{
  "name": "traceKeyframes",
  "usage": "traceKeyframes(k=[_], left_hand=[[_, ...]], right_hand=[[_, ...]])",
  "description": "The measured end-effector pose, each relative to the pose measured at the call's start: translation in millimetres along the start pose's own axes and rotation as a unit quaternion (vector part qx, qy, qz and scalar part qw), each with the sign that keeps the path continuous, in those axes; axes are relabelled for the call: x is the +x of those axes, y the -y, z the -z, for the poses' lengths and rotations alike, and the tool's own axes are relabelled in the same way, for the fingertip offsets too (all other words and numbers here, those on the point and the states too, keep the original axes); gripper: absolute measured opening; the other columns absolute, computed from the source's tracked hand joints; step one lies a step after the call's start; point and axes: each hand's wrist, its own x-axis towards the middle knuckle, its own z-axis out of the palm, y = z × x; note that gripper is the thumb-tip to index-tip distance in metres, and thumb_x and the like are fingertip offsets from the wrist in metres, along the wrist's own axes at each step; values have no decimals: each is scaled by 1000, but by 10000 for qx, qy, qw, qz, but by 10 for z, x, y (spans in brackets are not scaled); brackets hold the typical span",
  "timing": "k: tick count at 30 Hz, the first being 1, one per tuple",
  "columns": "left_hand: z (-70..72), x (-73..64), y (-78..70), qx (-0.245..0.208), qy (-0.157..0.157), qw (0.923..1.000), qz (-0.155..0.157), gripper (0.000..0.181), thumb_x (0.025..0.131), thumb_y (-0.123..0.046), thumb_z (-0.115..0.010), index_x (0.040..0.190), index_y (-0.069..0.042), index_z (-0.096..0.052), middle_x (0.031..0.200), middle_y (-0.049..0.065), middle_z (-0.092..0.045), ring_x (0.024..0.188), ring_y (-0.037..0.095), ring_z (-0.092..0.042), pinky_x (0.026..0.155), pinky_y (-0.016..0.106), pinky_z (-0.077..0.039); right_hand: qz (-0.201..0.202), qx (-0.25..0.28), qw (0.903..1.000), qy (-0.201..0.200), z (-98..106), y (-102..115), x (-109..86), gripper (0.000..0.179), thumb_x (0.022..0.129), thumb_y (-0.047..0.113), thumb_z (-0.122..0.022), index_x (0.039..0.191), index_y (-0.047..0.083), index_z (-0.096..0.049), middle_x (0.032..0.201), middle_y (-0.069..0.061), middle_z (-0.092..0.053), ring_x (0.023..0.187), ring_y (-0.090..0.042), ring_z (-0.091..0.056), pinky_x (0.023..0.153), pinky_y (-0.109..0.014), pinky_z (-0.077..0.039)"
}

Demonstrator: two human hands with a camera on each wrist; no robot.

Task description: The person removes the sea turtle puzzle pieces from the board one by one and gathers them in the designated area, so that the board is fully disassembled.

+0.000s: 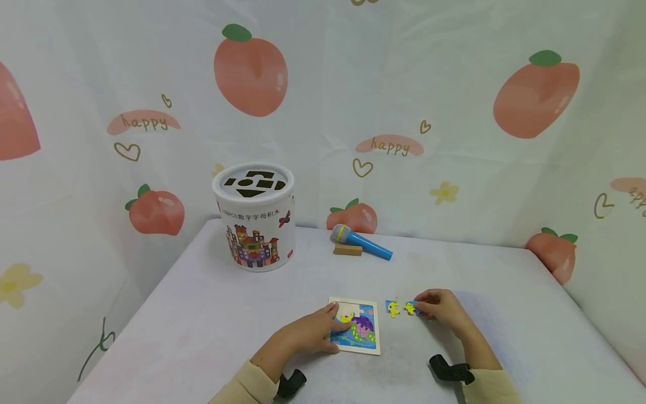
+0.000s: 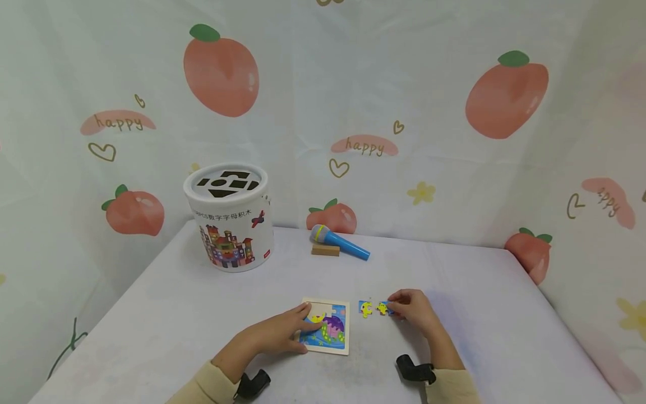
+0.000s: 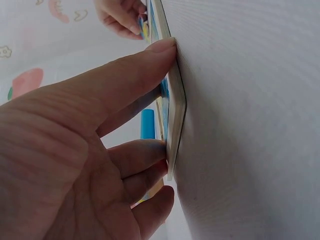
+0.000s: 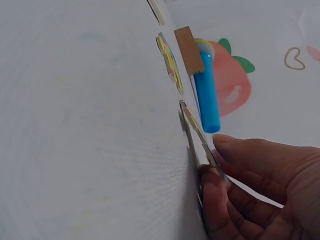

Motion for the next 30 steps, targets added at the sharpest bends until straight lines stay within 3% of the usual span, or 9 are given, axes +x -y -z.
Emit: traceKeyframes(k=[5, 13, 18, 30], left_hand=[[-2, 9, -7, -10, -6, 10000, 21, 54, 82, -37, -68, 133, -40, -48, 155, 7, -25, 144, 22, -21, 111, 43, -31], [-2, 15, 3, 26, -32, 10000, 7, 54, 82, -37, -68, 133, -40, -48, 154, 8, -25, 144, 23, -22, 111, 43, -32], [3, 11, -6, -3, -49, 10000, 10, 54, 82, -37, -68, 133, -40, -49, 154, 8, -25, 143, 23, -22, 111, 43, -32], [18, -5, -24, -60, 4, 10000, 62, 54, 82, -35, -69, 133, -39, -49, 154, 8, -25, 143, 23, -22, 111, 43, -32]], right_hand=[[-122, -92, 9999, -65, 15, 25, -17, 23, 84, 11, -66, 99, -6, -65, 81, -5, -64, 67, -12, -57, 57, -23, -51], [414, -537, 9975, 219, 64, 27, -37, 32, 73, 8, -77, 98, -6, -66, 83, -8, -60, 72, -14, -52, 56, -22, -45], [598, -675, 9956, 255, 58, 22, -37, 30, 73, 7, -77, 98, -6, -66, 82, -9, -60, 70, -13, -50, 56, -22, -43], [581, -677, 9960, 87, 10, -31, 4, 28, 73, 5, -76, 96, -6, -66, 78, -6, -59, 69, -13, -49, 56, -21, -42]])
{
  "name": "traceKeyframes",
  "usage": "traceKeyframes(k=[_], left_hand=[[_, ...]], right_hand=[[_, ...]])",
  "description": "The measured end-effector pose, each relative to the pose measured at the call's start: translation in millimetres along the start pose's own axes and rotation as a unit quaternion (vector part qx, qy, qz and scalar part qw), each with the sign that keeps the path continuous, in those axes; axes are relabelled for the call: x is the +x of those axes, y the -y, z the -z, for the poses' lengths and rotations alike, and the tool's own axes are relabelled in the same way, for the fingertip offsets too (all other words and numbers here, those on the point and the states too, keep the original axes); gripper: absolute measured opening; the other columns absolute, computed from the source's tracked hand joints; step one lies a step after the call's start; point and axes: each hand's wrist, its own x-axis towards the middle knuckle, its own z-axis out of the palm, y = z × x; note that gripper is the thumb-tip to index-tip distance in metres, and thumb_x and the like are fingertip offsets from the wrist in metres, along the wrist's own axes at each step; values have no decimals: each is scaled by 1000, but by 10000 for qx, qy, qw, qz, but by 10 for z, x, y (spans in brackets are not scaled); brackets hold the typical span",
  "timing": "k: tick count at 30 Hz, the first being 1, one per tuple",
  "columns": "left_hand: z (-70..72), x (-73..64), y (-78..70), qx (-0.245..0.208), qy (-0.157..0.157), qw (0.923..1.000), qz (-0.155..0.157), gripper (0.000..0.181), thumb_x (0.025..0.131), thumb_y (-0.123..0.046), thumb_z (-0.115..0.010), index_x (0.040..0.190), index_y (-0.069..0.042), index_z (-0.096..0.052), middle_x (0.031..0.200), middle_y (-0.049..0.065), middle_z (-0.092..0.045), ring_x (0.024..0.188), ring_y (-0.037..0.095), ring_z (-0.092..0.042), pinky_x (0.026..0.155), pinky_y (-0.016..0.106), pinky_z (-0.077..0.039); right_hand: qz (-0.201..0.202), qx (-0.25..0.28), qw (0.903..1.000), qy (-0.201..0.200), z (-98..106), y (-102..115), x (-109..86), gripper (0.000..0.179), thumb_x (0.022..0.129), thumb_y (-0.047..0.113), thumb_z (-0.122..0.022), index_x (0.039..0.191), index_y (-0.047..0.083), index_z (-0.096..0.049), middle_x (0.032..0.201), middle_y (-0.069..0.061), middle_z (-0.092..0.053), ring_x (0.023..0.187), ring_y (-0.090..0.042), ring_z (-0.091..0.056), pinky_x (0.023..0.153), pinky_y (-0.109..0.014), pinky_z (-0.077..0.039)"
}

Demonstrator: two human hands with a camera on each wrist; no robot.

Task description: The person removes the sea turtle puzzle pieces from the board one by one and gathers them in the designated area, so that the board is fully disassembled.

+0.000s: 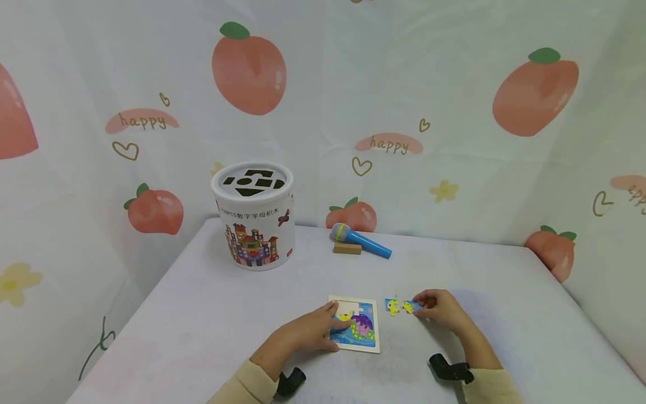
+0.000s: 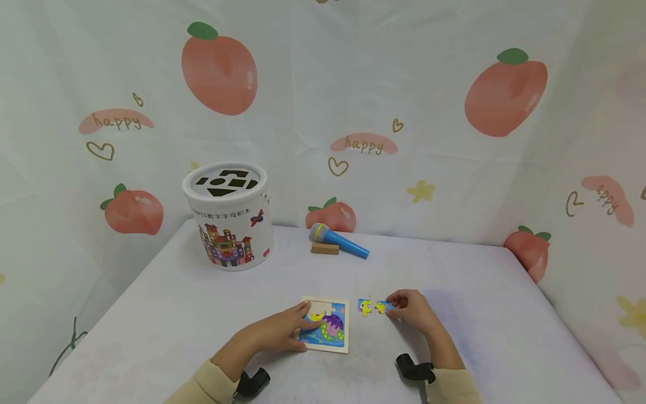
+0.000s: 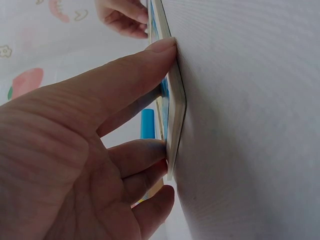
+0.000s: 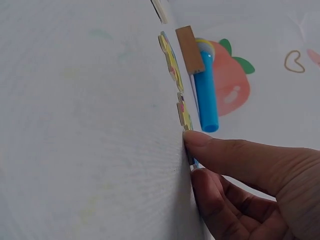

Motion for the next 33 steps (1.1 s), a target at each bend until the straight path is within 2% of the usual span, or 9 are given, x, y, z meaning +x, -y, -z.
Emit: traceKeyframes(k=[7, 12, 18, 21, 29, 33], left_hand=[[-5, 8, 14, 14, -25, 10000, -45, 54, 82, -36, -69, 133, -39, -49, 154, 8, -25, 143, 23, -22, 111, 43, -31], [9, 17, 6, 131, -50, 9999, -68, 53, 82, -36, -69, 132, -39, -51, 153, 8, -28, 142, 25, -25, 111, 44, -31], [17, 33, -34, 520, -177, 9980, -304, 51, 81, -36, -71, 129, -35, -55, 147, 8, -39, 139, 25, -33, 110, 43, -33], [22, 41, -69, 527, -257, 9973, -446, 50, 80, -36, -71, 129, -33, -56, 146, 7, -42, 138, 24, -35, 110, 42, -34], [20, 68, -201, 502, -296, 9977, -341, 52, 79, -37, -72, 129, -33, -56, 146, 10, -42, 136, 23, -38, 109, 39, -35], [-3, 111, -232, 706, -337, 9960, -436, 53, 79, -37, -72, 129, -32, -56, 145, 6, -43, 135, 21, -40, 107, 38, -38]], right_hand=[[10, 117, 9999, 41, 3, 7, -10, 28, 74, 5, -75, 97, -6, -65, 80, -7, -60, 70, -13, -49, 56, -21, -43], [91, 171, 9996, 191, 53, 33, -34, 36, 73, 8, -77, 103, -7, -63, 84, -8, -59, 73, -14, -51, 57, -21, -44], [105, -26, 9998, 192, 98, 161, -34, 35, 75, 10, -76, 104, -6, -63, 87, -9, -61, 77, -15, -54, 60, -22, -46], [137, -131, 9996, 223, 56, 251, -3, 31, 76, 11, -75, 101, -4, -65, 88, -8, -63, 78, -15, -56, 63, -23, -47], [826, -127, 9902, 1120, -154, 465, 124, 30, 77, 12, -75, 101, -4, -66, 88, -7, -64, 79, -15, -55, 66, -21, -50], [933, -125, 9874, 1271, -253, 588, 172, 28, 78, 12, -74, 101, -3, -67, 91, -8, -65, 82, -15, -56, 71, -25, -53]])
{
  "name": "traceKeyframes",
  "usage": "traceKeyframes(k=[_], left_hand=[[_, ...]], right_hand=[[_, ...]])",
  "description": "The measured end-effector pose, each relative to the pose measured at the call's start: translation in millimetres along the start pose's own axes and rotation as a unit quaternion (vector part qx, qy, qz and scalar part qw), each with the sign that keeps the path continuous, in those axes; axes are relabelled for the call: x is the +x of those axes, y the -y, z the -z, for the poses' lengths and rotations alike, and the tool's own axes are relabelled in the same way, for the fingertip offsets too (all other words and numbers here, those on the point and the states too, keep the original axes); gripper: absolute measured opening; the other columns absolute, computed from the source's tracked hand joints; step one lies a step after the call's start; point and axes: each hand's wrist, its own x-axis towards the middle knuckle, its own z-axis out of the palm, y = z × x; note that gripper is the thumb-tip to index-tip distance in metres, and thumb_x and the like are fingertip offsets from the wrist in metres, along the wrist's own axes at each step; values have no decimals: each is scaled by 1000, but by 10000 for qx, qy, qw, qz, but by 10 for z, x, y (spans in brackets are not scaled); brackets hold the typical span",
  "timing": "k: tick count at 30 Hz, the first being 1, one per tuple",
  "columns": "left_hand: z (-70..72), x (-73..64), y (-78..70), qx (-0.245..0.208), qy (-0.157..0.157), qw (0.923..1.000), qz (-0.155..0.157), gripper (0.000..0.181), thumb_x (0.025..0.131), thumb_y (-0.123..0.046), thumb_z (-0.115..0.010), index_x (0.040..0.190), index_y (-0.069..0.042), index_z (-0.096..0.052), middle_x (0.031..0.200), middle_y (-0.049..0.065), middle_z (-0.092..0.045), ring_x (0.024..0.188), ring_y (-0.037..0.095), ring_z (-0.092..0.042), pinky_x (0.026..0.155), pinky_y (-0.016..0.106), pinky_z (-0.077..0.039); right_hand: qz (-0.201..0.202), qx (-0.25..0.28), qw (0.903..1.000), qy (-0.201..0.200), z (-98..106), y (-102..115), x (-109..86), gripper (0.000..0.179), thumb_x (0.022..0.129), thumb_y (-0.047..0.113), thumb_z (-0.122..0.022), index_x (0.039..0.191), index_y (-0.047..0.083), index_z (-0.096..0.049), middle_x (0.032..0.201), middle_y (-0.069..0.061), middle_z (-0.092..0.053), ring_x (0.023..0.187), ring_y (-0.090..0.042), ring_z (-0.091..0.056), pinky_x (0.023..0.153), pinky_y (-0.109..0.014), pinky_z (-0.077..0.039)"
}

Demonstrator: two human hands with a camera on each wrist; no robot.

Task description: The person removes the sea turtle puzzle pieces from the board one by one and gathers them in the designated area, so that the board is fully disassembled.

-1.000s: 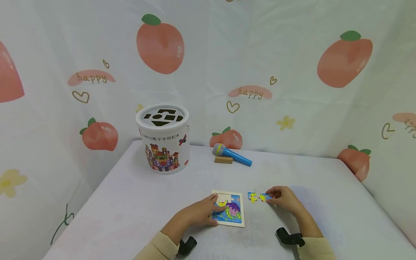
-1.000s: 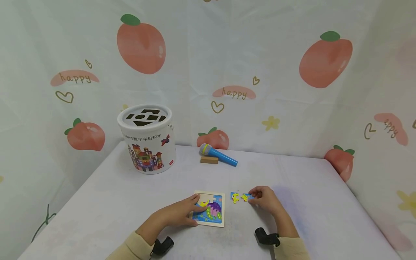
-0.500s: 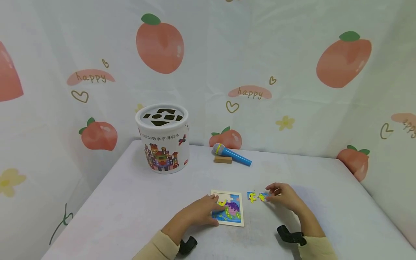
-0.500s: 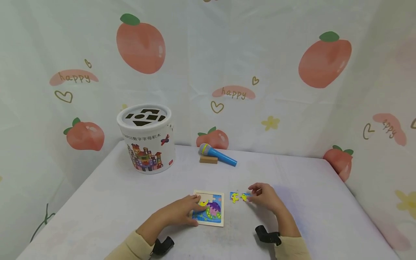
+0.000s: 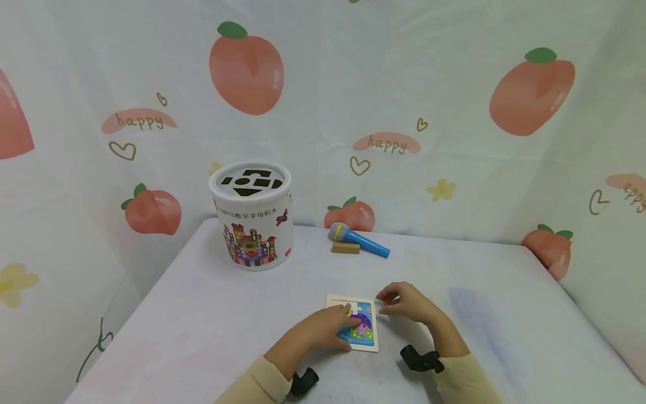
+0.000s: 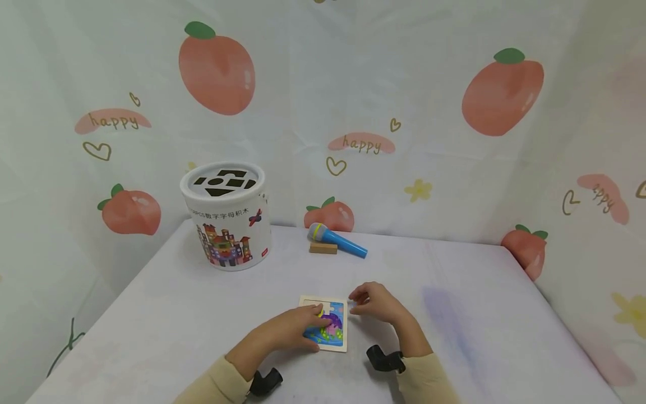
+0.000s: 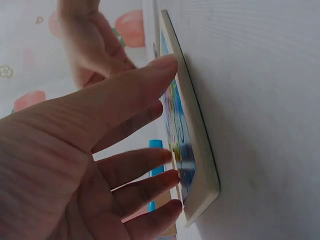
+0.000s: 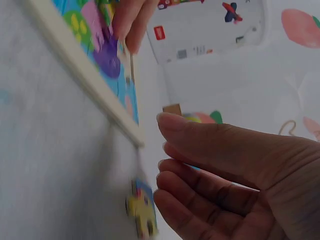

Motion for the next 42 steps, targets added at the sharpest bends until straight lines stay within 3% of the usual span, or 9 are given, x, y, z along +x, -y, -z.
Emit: traceKeyframes(k=[9, 22, 38, 42], left_hand=[[-51, 72, 8, 30, 33, 10000, -84, 53, 78, -37, -74, 128, -30, -58, 144, 1, -44, 135, 20, -39, 105, 40, -40], [-39, 41, -13, -1, 111, 9999, -83, 52, 80, -37, -71, 129, -30, -56, 145, 2, -43, 136, 22, -38, 105, 40, -40], [-42, 27, -3, 34, 56, 9999, -143, 53, 80, -36, -71, 130, -30, -56, 145, 2, -43, 137, 22, -36, 106, 39, -40], [-51, 30, -1, 58, 58, 9999, -142, 53, 80, -36, -71, 130, -30, -55, 146, 3, -42, 137, 22, -36, 106, 39, -40]], right_hand=[[1, -80, 9995, 307, -158, 198, 168, 21, 79, 7, -73, 98, 0, -68, 93, -8, -67, 80, -13, -57, 74, -29, -55], [-370, -201, 9991, 31, -254, 215, 182, 14, 81, 2, -69, 94, 3, -68, 88, -4, -67, 77, -13, -55, 76, -33, -55], [172, -416, 9990, -43, -323, 211, 198, 9, 84, 4, -65, 92, 1, -64, 88, -4, -57, 81, -13, -53, 76, -31, -53], [87, -409, 9991, -103, -342, 213, 199, 8, 84, 4, -65, 91, 2, -62, 88, -4, -57, 80, -13, -53, 77, -33, -54]])
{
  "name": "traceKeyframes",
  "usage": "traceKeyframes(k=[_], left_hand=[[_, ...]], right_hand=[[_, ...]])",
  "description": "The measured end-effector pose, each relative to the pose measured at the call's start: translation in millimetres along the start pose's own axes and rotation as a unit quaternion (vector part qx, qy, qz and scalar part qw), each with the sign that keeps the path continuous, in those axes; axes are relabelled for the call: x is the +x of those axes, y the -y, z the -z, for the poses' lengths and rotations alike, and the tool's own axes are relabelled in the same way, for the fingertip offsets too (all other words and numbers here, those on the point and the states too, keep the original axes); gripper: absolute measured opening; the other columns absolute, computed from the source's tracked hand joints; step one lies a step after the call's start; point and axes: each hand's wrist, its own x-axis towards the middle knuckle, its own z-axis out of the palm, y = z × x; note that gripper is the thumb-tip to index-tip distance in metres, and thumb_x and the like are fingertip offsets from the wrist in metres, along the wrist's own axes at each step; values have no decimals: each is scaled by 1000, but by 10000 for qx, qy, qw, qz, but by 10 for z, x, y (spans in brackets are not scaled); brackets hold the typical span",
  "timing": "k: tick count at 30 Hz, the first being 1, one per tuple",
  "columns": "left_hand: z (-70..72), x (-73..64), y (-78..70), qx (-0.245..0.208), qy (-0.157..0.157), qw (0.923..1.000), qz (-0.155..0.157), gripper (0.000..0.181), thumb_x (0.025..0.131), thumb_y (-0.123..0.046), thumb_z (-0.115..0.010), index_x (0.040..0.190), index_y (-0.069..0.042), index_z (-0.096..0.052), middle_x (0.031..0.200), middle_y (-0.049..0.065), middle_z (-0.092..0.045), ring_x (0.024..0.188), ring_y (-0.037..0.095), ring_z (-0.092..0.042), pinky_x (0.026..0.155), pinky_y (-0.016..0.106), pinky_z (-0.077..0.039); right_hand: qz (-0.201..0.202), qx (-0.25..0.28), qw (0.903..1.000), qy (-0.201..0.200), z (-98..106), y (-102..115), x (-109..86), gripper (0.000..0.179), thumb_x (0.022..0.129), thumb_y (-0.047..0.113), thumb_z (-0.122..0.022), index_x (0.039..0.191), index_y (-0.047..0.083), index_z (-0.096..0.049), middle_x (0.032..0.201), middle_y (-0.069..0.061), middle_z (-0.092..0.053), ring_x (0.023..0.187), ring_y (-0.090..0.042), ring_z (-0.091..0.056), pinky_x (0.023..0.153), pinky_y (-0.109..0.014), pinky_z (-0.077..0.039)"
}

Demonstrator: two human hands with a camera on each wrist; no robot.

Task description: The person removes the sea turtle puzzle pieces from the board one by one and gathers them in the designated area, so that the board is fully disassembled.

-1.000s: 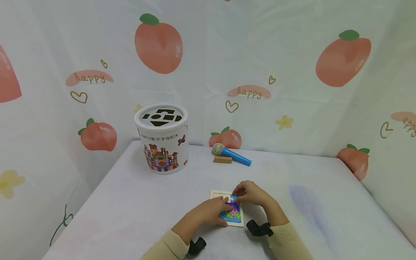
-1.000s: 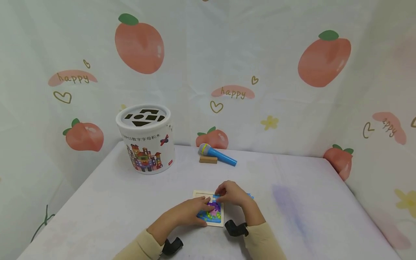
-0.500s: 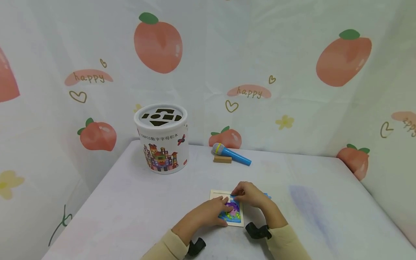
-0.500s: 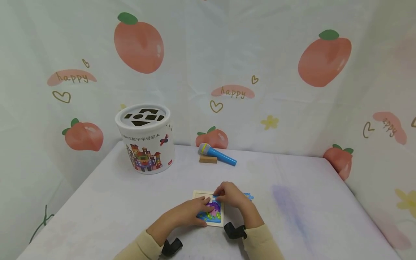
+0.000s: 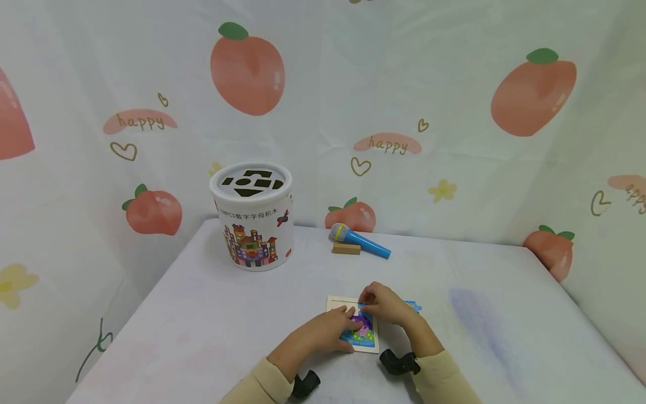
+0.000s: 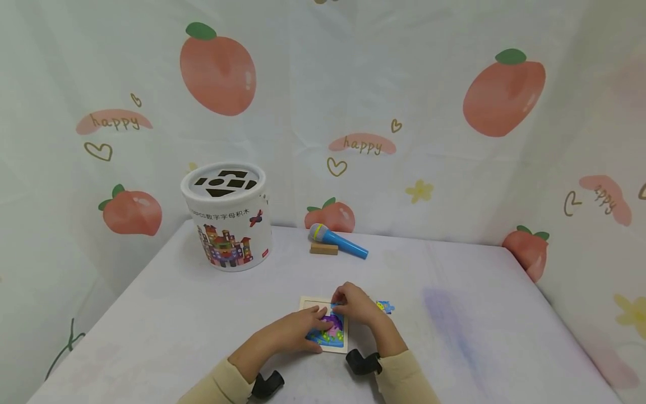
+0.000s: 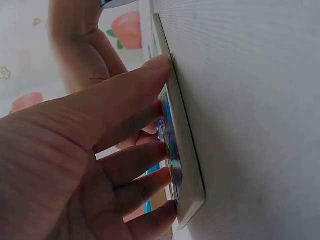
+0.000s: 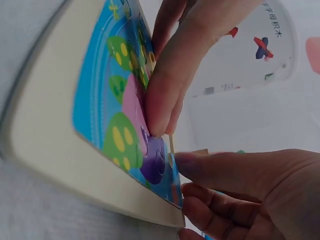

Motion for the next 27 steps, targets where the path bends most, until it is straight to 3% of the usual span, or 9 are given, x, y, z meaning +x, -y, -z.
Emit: traceKeyframes(k=[9, 17, 27], left_hand=[[17, -11, -11, 1, 20, 10000, 5, 53, 81, -36, -70, 131, -30, -55, 147, 3, -41, 138, 22, -35, 105, 41, -41], [-8, 2, 18, 28, 21, 10000, -65, 52, 83, -36, -68, 132, -31, -53, 147, 4, -41, 137, 24, -35, 104, 43, -41], [-25, 0, 7, 75, 25, 10000, 24, 53, 82, -39, -68, 132, -32, -53, 147, 2, -40, 138, 22, -35, 105, 41, -40]], right_hand=[[-79, 26, 10000, -48, -1, 9, 3, 5, 85, 3, -63, 90, 4, -62, 81, -2, -57, 76, -13, -50, 71, -26, -49], [-272, 555, 9981, 37, 23, -60, 23, 11, 83, 6, -67, 94, 4, -64, 85, -3, -63, 78, -13, -54, 77, -30, -54], [-196, 1055, 9942, 84, 34, -108, 15, 14, 82, 7, -69, 93, 0, -64, 81, -4, -62, 72, -13, -53, 70, -26, -53]])
